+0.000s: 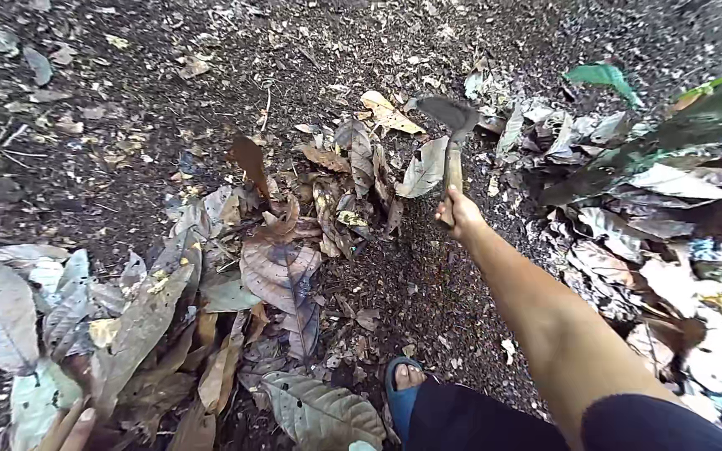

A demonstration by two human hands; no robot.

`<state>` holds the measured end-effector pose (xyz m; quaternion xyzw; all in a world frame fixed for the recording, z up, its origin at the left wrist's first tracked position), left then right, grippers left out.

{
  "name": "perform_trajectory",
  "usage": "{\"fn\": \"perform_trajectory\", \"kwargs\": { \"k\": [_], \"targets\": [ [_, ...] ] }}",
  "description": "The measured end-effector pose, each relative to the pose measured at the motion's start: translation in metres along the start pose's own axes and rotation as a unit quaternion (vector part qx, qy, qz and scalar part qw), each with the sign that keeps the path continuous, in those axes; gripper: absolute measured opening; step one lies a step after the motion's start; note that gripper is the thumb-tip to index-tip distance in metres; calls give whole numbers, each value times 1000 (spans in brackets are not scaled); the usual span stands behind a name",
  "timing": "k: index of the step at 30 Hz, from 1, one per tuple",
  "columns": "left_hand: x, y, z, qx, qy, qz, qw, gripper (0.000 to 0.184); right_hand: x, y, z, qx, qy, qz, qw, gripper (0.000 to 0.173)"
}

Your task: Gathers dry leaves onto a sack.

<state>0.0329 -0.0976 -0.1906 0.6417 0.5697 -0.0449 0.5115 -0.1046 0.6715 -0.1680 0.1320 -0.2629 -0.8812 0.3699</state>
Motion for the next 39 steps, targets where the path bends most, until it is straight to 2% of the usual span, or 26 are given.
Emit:
{"fn": "perform_trajectory", "kwargs": {
  "k": [2, 4, 6, 9, 14, 18, 20, 23, 25, 27, 30, 33, 36, 39],
  "targets": [
    [2, 3, -4, 13, 29, -12, 999, 83, 26, -5, -21, 27, 4, 3, 1000, 36],
    [5, 5, -16, 25, 67, -36, 997, 88, 49, 17, -67, 35, 36, 50, 997, 41],
    [10, -1, -23, 28, 79, -69, 994, 94, 67, 63, -108, 34, 79, 109, 990, 41],
    [16, -5, -33, -18, 74, -110, 991, 97, 84, 141, -146, 57, 114, 148, 981, 37],
    [18, 14, -60, -32, 194, -101, 975, 100, 111, 242, -187, 122, 154, 226, 954, 37],
    [24, 16, -72, -14, 283, -86, 955, 106, 133, 313, -221, 133, 202, 289, 926, 38],
    [30, 19, -80, 5, 369, -68, 927, 101, 144, 344, -228, 146, 245, 321, 903, 40],
    [40, 31, -85, -46, 447, -33, 893, 78, 155, 386, -223, 149, 293, 377, 866, 40],
    [39, 44, -82, -61, 463, -18, 884, 74, 157, 395, -206, 121, 315, 394, 855, 39],
    [36, 62, -70, -50, 460, -24, 886, 73, 154, 384, -185, 58, 324, 387, 861, 42],
    [31, 99, -35, -18, 455, -33, 890, 94, 151, 342, -151, -4, 285, 342, 895, 40],
    [25, 133, 6, -8, 453, -122, 883, 111, 170, 291, -131, 20, 218, 289, 932, 32],
    [28, 133, 33, -15, 482, -153, 862, 113, 188, 273, -163, 51, 245, 284, 925, 37],
    [35, 109, 11, 11, 494, -116, 862, 115, 193, 311, -222, 70, 272, 332, 901, 38]
  ]
}}
Point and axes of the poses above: each hand's wrist, its own y-axis away from the middle knuckle, its own x-axis out of the palm, z = x × y, the point moved 3 cm from there along -y, towards the middle knuckle, and after that the axes turned 3 degrees about z, right-handed, at the moved point
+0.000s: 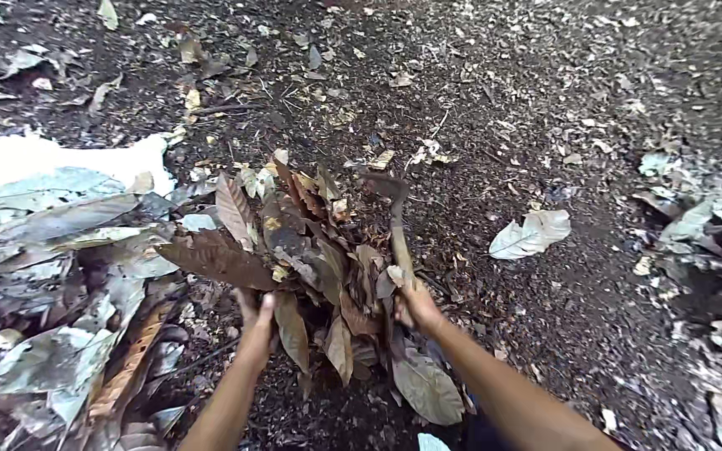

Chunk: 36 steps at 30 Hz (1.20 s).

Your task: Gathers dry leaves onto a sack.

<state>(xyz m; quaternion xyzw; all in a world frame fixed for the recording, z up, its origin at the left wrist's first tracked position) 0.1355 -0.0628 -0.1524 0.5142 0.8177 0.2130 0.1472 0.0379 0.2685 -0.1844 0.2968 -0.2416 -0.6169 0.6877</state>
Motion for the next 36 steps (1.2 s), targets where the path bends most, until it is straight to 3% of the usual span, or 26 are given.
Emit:
{"fn": "perform_trajectory", "kwargs": {
  "k": [4, 7, 10, 14, 17, 22, 25, 28, 31, 33, 36],
  "targets": [
    [69, -28, -16, 6, -15, 57, 998, 86, 33, 44, -38, 42, 4, 68, 997, 34],
    [99, -47, -12, 1, -21, 61, 998, 98, 54, 84, -42, 41, 36, 112, 992, 35],
    [94, -51, -1, 23, 6, 41, 999, 112, 80, 114, -48, 16, 10, 137, 990, 37],
    [66, -21, -24, 71, 109, 15, 991, 89, 100, 138, -39, -16, 10, 161, 987, 32],
    [26, 5, -55, 77, 124, -8, 989, 82, 128, 161, -21, -31, 22, 192, 981, 30],
    [-80, 46, -103, 114, 142, -101, 978, 58, 212, 188, 25, -77, 92, 303, 945, 45],
    [-165, 76, -130, 156, 152, -135, 967, 26, 290, 201, 55, -136, 141, 383, 903, 49],
    [-274, 76, -151, 144, 24, -240, 960, 31, 364, 201, 97, -228, 303, 374, 847, 45],
    [-372, 61, -150, 23, -29, -377, 926, 72, 398, 185, 126, -300, 434, 295, 797, 41],
    [-411, 77, -135, -40, -21, -408, 912, 82, 387, 167, 132, -299, 430, 269, 808, 43],
    [-394, 126, -109, 14, 7, -415, 910, 94, 341, 114, 138, -240, 311, 273, 878, 56]
  ]
}}
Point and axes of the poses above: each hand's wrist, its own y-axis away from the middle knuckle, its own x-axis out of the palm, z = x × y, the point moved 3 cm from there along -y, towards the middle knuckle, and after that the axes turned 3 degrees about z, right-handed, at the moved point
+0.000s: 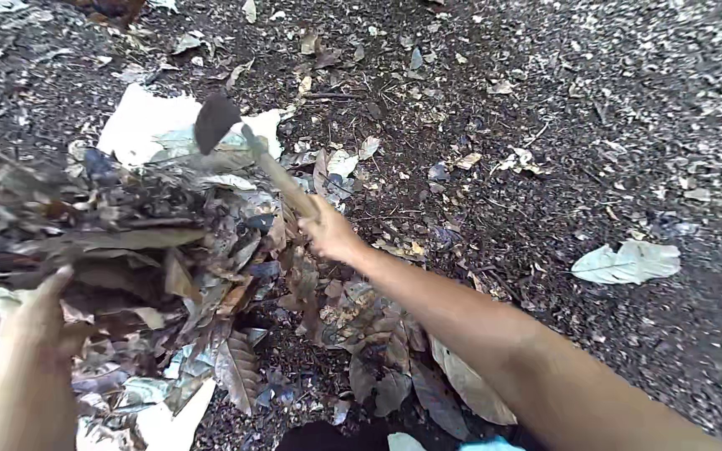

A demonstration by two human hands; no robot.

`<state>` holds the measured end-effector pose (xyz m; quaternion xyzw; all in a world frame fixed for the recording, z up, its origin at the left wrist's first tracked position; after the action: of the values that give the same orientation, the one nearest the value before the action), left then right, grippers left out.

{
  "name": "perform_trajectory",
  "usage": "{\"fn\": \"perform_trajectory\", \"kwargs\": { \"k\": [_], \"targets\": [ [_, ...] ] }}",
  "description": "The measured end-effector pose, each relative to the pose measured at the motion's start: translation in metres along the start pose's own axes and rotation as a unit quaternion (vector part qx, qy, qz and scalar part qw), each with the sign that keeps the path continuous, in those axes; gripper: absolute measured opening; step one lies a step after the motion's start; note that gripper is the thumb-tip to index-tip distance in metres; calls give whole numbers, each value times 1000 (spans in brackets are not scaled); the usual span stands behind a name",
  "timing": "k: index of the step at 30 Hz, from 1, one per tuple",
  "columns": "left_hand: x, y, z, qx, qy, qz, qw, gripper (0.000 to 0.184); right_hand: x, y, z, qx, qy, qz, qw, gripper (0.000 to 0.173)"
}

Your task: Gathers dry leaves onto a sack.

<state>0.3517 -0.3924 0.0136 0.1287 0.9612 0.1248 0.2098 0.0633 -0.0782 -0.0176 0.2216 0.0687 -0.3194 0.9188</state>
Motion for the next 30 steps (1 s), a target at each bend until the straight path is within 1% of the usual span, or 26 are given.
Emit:
{"fn": "perform_trajectory", "kwargs": {
  "k": [1, 3, 4, 5, 6, 7, 8, 9, 10, 11, 13, 14, 16, 18, 20, 21, 22, 23, 24, 25, 26, 27, 28, 29, 30],
  "targets": [
    [-5, 20, 17, 39, -3, 5, 999, 99, -19, -7, -18, 16, -63, -16, 998, 57],
    [-3, 72, 52, 112, -29, 19, 993, 101, -55, -27, -52, 51, -182, -62, 980, 54],
    [3, 96, 74, 109, -39, 19, 993, 98, -70, -34, -68, 78, -230, -89, 966, 53],
    [11, 114, 99, 72, -36, 12, 997, 94, -80, -38, -84, 108, -260, -109, 953, 53],
    [18, 125, 125, 9, -23, -5, 1000, 90, -86, -38, -103, 133, -276, -121, 944, 54],
    [25, 130, 149, -55, -7, -24, 998, 88, -85, -32, -126, 154, -280, -120, 940, 55],
    [32, 131, 171, -101, 8, -39, 994, 86, -79, -20, -152, 172, -279, -105, 939, 57],
    [42, 129, 187, -125, 17, -38, 991, 85, -70, -6, -176, 179, -272, -91, 941, 58],
    [55, 128, 198, -132, 24, -17, 991, 85, -59, 12, -194, 181, -262, -72, 945, 62],
    [72, 131, 201, -131, 28, 13, 991, 83, -48, 35, -206, 185, -249, -46, 950, 65],
    [107, 147, 200, -122, 20, 76, 989, 73, -33, 90, -216, 206, -209, 6, 956, 68],
    [119, 157, 196, -118, 8, 112, 987, 71, -32, 116, -217, 214, -184, 29, 959, 70],
    [131, 181, 182, -129, -24, 169, 977, 65, -45, 161, -216, 219, -124, 64, 966, 71],
    [125, 204, 167, -149, -61, 279, 947, 68, -73, 194, -218, 201, -57, 73, 975, 69],
    [103, 221, 158, -134, -145, 376, 905, 70, -103, 212, -214, 176, -15, 46, 983, 65],
    [89, 227, 155, -121, -190, 407, 885, 62, -115, 211, -209, 157, 0, 28, 987, 64],
    [75, 232, 150, -116, -226, 425, 869, 49, -123, 204, -203, 139, 9, 12, 990, 65],
    [63, 236, 144, -114, -246, 427, 863, 38, -125, 191, -195, 125, 10, -4, 992, 66],
    [54, 238, 136, -102, -241, 409, 874, 31, -123, 174, -186, 121, -3, -14, 993, 67],
    [48, 235, 125, -78, -216, 368, 901, 28, -116, 155, -177, 122, -30, -22, 992, 66],
    [48, 229, 112, -37, -190, 303, 933, 27, -105, 134, -171, 125, -67, -24, 990, 64],
    [53, 217, 101, 22, -179, 227, 957, 31, -92, 113, -167, 134, -113, -18, 984, 61],
    [63, 201, 96, 83, -183, 169, 965, 45, -78, 97, -167, 150, -154, -4, 977, 60],
    [76, 179, 100, 129, -200, 142, 961, 66, -65, 87, -171, 167, -182, 18, 969, 60],
    [92, 157, 114, 148, -215, 134, 956, 86, -55, 86, -180, 185, -194, 47, 962, 60]
  ]
}}
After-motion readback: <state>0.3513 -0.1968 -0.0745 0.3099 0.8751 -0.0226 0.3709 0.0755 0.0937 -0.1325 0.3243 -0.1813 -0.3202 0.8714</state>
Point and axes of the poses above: each hand's wrist, its own y-axis away from the middle knuckle, its own x-axis out of the palm, z = x × y, the point moved 3 cm from there along -y, towards the middle knuckle, and after that the axes turned 3 degrees about z, right-handed, at the moved point
